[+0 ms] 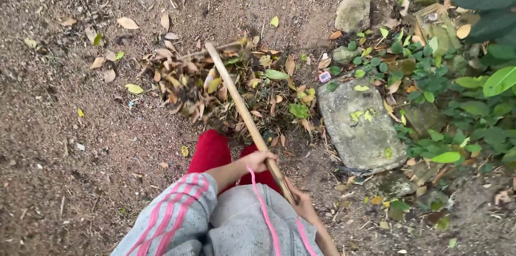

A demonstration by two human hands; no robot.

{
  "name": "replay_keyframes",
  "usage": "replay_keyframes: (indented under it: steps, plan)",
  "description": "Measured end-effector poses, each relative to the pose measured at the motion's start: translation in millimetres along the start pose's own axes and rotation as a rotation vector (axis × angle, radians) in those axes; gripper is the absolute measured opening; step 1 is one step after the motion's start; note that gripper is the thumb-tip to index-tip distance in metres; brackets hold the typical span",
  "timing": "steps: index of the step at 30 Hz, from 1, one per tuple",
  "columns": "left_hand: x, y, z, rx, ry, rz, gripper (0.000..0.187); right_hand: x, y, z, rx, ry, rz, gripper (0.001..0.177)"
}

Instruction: Raking fallen leaves on the ground into a pile using a small wooden rake.

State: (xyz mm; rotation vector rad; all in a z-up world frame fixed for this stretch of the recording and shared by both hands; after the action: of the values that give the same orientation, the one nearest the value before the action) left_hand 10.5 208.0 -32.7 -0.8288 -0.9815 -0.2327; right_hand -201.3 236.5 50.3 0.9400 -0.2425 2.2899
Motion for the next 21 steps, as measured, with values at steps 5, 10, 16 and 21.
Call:
replay_keyframes:
  steps: [5, 10, 16, 21]
  plan:
    - [-29, -2, 22, 0.162, -0.002, -0.063, 0.023, 9, 6, -19, -0.055, 0.049, 0.085, 0.114]
    - [-3, 50, -80, 0.035, -0.282, -0.153, 0.008, -56, -19, 79, -0.143, -0.202, -0.001, 0.110]
    - [49, 113, -270, 0.184, -0.635, -0.201, 0.044, -228, -77, 231, -0.270, 0.047, 0.051, 0.111]
    - [107, 168, -351, 0.001, -0.816, -0.342, 0.023, -300, -124, 282, -0.159, 0.023, 0.050, 0.105]
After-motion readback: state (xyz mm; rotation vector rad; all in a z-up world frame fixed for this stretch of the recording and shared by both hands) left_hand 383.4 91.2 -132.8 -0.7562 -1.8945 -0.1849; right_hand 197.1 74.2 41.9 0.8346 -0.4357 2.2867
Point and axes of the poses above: each hand's wrist, its own x-axis away from the middle knuckle, its own y-axis out of the back of the hand, z = x × y, the point moved 10 cm from there along -x, towards the middle knuckle, and after that the axes turned 4 degrees about z, right-handed, at the moved point
